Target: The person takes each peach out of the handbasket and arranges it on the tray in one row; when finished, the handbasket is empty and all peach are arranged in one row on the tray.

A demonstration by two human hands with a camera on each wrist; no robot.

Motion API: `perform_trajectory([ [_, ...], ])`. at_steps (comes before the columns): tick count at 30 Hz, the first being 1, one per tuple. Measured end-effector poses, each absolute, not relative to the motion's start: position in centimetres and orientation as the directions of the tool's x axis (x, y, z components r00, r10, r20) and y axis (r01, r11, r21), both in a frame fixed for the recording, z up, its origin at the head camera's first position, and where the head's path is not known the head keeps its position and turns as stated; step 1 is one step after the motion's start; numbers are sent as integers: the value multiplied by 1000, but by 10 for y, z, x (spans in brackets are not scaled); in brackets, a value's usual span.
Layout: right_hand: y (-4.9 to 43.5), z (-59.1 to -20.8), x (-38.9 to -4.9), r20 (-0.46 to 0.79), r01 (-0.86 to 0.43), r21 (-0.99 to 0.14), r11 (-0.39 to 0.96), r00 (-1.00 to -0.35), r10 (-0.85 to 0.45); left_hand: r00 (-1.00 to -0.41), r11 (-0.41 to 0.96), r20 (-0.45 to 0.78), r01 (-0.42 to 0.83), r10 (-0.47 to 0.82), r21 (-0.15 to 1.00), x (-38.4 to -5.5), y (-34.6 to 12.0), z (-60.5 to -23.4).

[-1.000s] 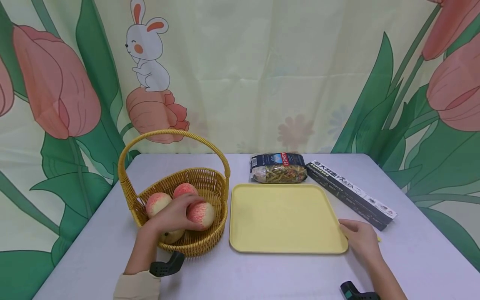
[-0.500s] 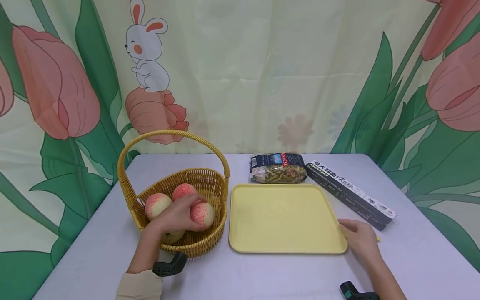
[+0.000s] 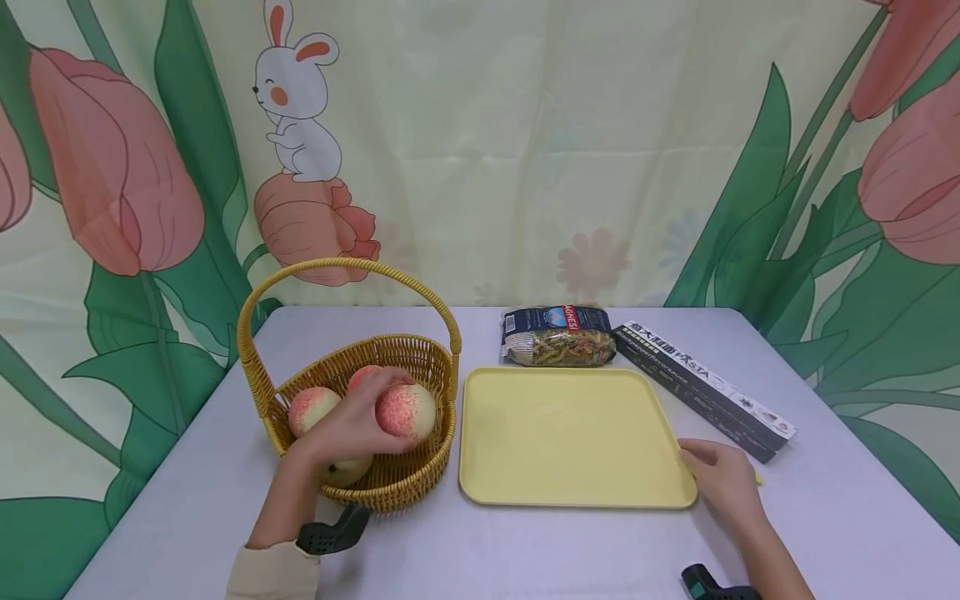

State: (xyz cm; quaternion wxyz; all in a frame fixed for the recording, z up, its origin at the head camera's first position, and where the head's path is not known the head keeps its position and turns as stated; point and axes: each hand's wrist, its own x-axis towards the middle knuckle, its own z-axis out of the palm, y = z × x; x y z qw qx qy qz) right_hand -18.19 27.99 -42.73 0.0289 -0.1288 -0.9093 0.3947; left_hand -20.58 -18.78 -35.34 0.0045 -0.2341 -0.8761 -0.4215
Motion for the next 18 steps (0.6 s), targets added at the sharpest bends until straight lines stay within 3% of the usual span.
perform_trajectory([
  [10, 280, -428, -181, -43, 200, -731, 652, -968, 248, -833, 400, 327, 513, 447, 760, -191, -173, -335],
  [18, 281, -428, -182, -54, 201, -730, 653, -969, 239, -730, 291, 437, 637, 526, 713, -182, -134, -332],
])
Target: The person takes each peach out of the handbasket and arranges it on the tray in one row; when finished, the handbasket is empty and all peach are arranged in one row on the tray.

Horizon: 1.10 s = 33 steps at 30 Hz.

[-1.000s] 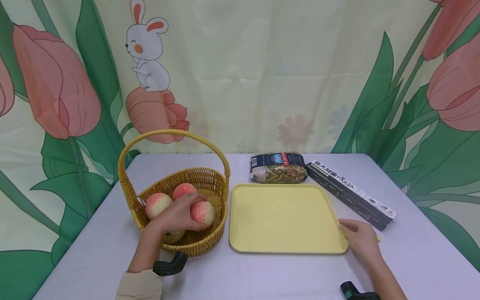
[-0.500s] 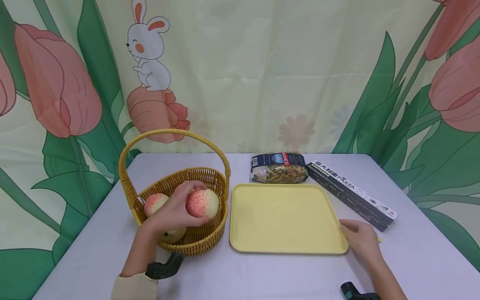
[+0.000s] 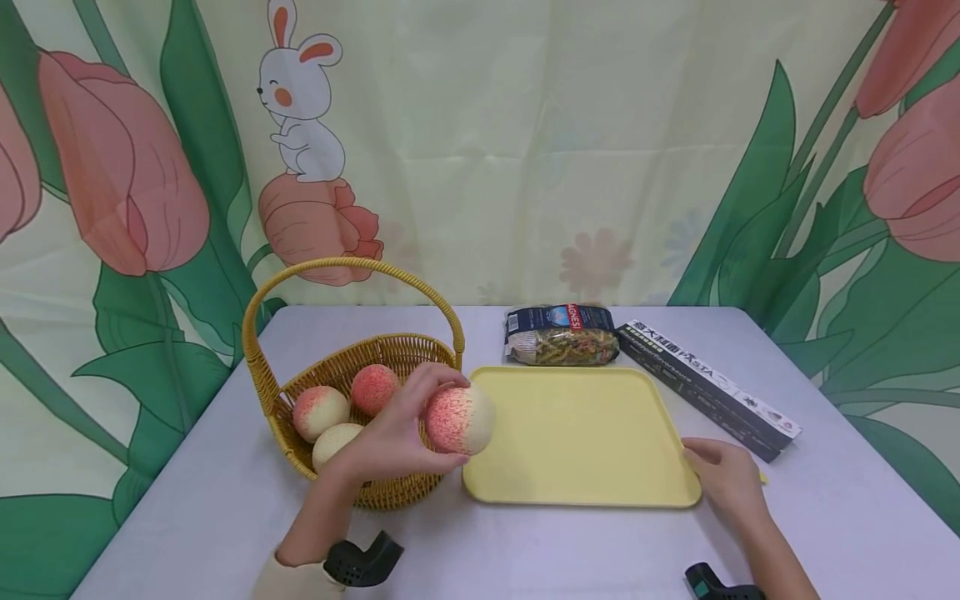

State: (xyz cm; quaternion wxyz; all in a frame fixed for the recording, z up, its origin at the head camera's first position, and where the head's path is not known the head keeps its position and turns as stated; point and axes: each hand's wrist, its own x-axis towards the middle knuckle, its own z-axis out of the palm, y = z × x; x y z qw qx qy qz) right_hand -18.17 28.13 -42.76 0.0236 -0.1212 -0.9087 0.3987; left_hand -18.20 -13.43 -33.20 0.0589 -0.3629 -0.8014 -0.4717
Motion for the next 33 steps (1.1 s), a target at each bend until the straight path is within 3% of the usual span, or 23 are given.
perform_trajectory([
  [8, 281, -429, -182, -58, 223, -725, 652, -963, 264, -781, 339, 348, 561, 518, 755, -180, -100, -348],
  [22, 279, -427, -180, -32, 196, -722, 664, -967, 251, -802, 515, 321, 578, 504, 633, -177, -68, -385],
  [33, 277, -423, -179, -26, 195, -717, 669, -967, 254, -820, 670, 288, 571, 495, 474, -176, -62, -396],
])
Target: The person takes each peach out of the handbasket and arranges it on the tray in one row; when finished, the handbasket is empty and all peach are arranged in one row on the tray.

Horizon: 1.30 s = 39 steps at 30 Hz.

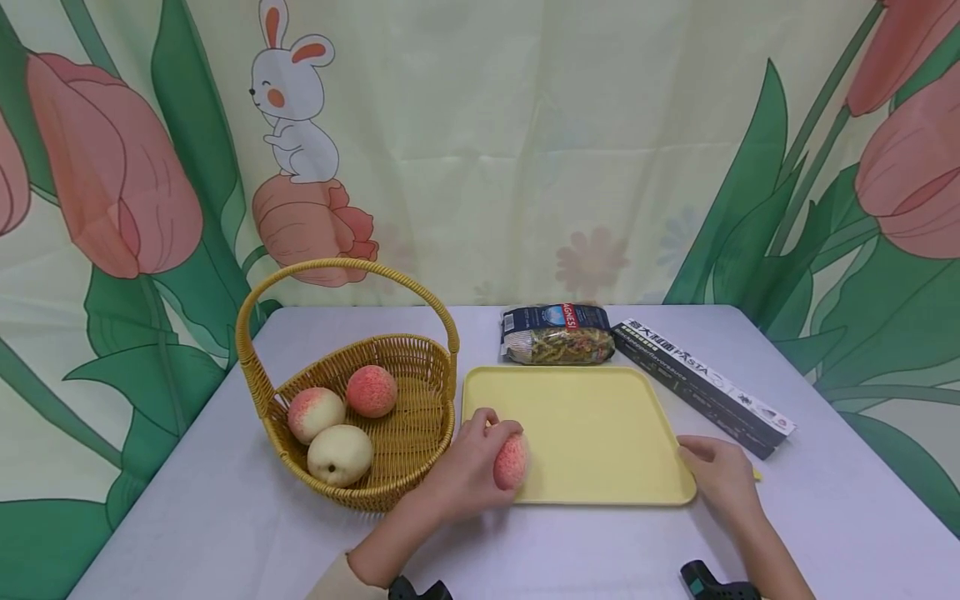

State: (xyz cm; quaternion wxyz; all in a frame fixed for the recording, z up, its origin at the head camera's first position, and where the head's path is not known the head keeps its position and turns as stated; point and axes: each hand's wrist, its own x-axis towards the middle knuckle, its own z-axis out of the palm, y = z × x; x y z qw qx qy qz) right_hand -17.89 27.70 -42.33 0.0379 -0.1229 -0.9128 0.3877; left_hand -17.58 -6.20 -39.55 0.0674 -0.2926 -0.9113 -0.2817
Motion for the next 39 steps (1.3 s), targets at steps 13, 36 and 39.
perform_trajectory([
  [13, 277, -424, -180, -2, 167, -723, 671, -971, 239, -839, 611, 297, 538, 456, 580, -178, -56, -407],
  [36, 278, -424, -180, -18, 176, -731, 659, -971, 239, -871, 458, 267, 452, 413, 765, -196, -46, -410],
  [39, 279, -423, -180, -23, 180, -730, 659, -971, 240, -871, 454, 265, 450, 414, 769, -201, -36, -409],
])
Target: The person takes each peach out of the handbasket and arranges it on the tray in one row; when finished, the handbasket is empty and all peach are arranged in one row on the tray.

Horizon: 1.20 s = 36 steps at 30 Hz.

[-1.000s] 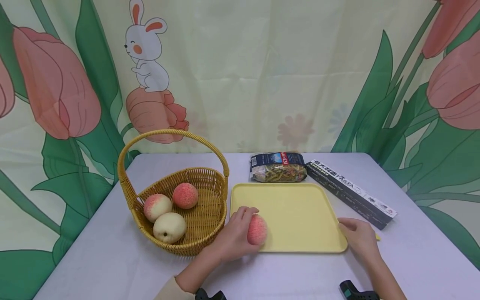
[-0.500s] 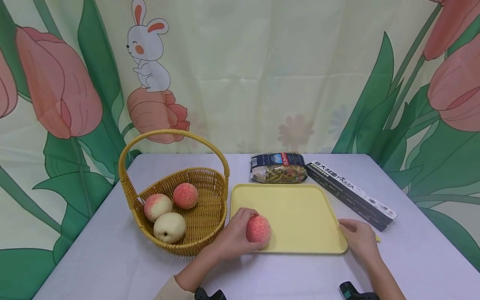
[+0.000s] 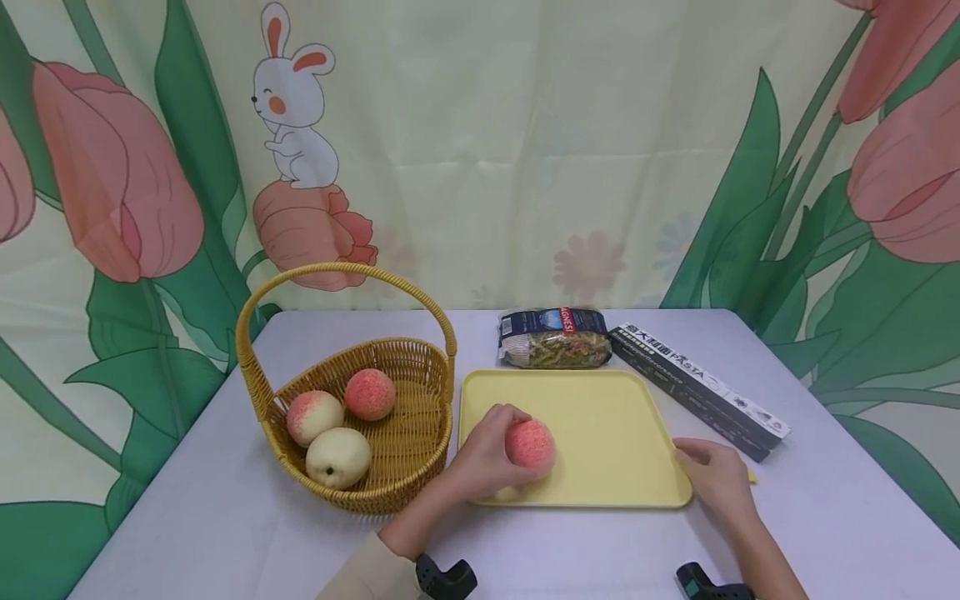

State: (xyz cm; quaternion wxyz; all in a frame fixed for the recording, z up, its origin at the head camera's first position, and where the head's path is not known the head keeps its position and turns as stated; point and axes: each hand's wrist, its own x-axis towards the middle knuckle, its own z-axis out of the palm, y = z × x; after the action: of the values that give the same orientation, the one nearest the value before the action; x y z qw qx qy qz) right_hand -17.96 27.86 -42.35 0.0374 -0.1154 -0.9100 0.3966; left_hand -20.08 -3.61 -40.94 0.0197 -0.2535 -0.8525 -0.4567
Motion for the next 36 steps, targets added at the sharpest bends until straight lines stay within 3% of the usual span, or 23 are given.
perform_trajectory([
  [20, 279, -424, -178, 8, 155, -723, 674, -973, 232, -883, 486, 204, 411, 423, 771, -230, 35, -403],
  [36, 279, -427, -179, -10, 168, -737, 655, -971, 238, -884, 446, 201, 396, 423, 803, -240, 54, -406],
])
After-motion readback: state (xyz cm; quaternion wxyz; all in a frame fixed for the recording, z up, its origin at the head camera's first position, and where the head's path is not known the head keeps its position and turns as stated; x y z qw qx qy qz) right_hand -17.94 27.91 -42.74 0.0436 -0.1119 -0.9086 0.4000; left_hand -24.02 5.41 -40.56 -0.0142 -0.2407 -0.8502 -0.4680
